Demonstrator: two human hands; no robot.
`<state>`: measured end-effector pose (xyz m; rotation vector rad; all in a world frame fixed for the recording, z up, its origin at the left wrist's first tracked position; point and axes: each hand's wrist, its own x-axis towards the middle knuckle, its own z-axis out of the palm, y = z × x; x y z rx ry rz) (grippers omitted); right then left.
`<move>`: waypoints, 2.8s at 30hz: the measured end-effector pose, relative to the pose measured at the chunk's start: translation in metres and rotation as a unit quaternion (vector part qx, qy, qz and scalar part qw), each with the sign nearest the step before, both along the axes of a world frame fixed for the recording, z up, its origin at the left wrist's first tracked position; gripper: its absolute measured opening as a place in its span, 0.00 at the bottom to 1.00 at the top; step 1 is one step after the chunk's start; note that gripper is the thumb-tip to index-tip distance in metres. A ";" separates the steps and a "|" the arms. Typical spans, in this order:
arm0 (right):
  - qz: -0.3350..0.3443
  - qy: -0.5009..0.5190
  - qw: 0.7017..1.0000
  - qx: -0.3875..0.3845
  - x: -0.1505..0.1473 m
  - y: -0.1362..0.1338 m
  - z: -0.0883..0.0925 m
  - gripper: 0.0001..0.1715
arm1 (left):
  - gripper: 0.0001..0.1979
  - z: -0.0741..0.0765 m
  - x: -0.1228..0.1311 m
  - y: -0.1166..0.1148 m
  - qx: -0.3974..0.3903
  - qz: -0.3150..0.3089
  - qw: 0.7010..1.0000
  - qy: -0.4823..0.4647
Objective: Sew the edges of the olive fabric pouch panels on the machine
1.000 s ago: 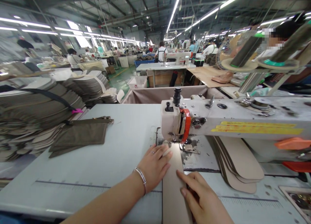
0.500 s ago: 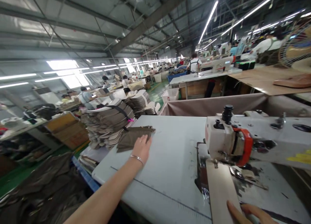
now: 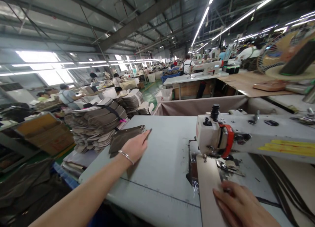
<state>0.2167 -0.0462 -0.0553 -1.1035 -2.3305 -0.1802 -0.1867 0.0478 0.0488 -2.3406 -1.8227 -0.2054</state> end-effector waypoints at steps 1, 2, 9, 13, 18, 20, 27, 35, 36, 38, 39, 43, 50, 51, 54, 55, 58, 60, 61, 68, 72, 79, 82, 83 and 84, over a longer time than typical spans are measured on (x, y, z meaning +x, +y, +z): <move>-0.002 -0.023 1.000 -0.010 -0.001 0.006 0.007 0.16 | 0.22 -0.007 0.017 -0.002 -0.019 -0.026 0.999 -0.010; -0.005 -0.043 0.999 -0.019 -0.002 0.013 0.013 0.17 | 0.21 -0.015 0.033 -0.004 -0.039 -0.049 0.998 -0.017; 0.010 -0.080 0.995 -0.057 -0.010 0.041 0.022 0.25 | 0.21 -0.047 0.070 0.015 -0.071 -0.086 0.991 -0.072; -0.015 -0.058 0.997 -0.053 -0.012 0.037 0.022 0.24 | 0.09 -0.043 0.070 0.020 -0.080 -0.087 0.986 -0.121; -0.023 -0.044 0.997 -0.056 -0.014 0.036 0.025 0.22 | 0.13 -0.055 0.094 0.017 -0.069 -0.091 0.978 -0.172; -0.023 -0.042 0.997 -0.058 -0.014 0.036 0.027 0.22 | 0.11 -0.058 0.100 0.020 -0.072 -0.080 0.977 -0.186; -0.030 -0.037 0.996 -0.075 -0.016 0.035 0.030 0.21 | 0.12 -0.039 0.123 0.006 -0.130 -0.146 0.948 -0.251; -0.039 -0.035 0.995 -0.083 -0.016 0.033 0.031 0.25 | 0.07 -0.043 0.191 0.005 -0.195 -0.135 0.932 -0.274; -0.040 -0.035 0.995 -0.084 -0.016 0.033 0.031 0.24 | 0.05 -0.043 0.195 0.007 -0.197 -0.127 0.934 -0.270; -0.042 -0.034 0.995 -0.087 -0.017 0.033 0.031 0.24 | 0.04 -0.041 0.199 0.010 -0.202 -0.124 0.936 -0.262; -0.044 -0.034 0.994 -0.089 -0.017 0.033 0.030 0.24 | 0.05 -0.040 0.200 0.010 -0.202 -0.122 0.937 -0.258; -0.050 -0.034 0.994 -0.091 -0.017 0.034 0.028 0.24 | 0.06 -0.034 0.203 0.011 -0.194 -0.109 0.942 -0.249; -0.046 -0.048 0.992 -0.110 -0.016 0.035 0.031 0.26 | 0.06 -0.035 0.207 0.012 -0.177 -0.105 0.948 -0.242; -0.046 -0.050 0.992 -0.110 -0.016 0.034 0.031 0.26 | 0.06 -0.035 0.207 0.012 -0.174 -0.106 0.949 -0.241; -0.045 -0.052 0.992 -0.105 -0.015 0.033 0.030 0.26 | 0.05 -0.038 0.206 0.012 -0.165 -0.107 0.952 -0.235; -0.045 -0.051 0.992 -0.104 -0.016 0.033 0.030 0.26 | 0.05 -0.039 0.206 0.012 -0.162 -0.106 0.953 -0.233; -0.043 -0.050 0.992 -0.103 -0.016 0.034 0.029 0.26 | 0.04 -0.042 0.206 0.011 -0.150 -0.104 0.956 -0.230; -0.043 -0.048 0.993 -0.099 -0.016 0.035 0.028 0.26 | 0.05 -0.044 0.207 0.012 -0.142 -0.106 0.957 -0.229; -0.043 -0.046 0.993 -0.099 -0.016 0.036 0.028 0.26 | 0.05 -0.045 0.207 0.013 -0.138 -0.107 0.958 -0.228; -0.035 -0.037 0.991 -0.123 -0.016 0.023 0.038 0.23 | 0.09 -0.042 0.197 -0.001 -0.107 -0.154 0.961 -0.204; -0.015 -0.016 0.990 -0.138 -0.014 -0.015 0.040 0.24 | 0.17 -0.033 0.170 -0.063 -0.144 -0.328 0.922 -0.145; -0.009 0.005 0.984 -0.176 -0.011 -0.044 0.038 0.24 | 0.14 -0.045 0.146 -0.142 -0.065 -0.415 0.890 -0.178; -0.009 0.007 0.983 -0.181 -0.011 -0.042 0.039 0.23 | 0.12 -0.054 0.149 -0.143 -0.046 -0.409 0.891 -0.189; -0.008 0.007 0.983 -0.181 -0.010 -0.042 0.039 0.23 | 0.12 -0.055 0.150 -0.143 -0.041 -0.409 0.892 -0.188; -0.008 0.007 0.984 -0.180 -0.010 -0.042 0.039 0.23 | 0.12 -0.055 0.150 -0.143 -0.039 -0.408 0.893 -0.186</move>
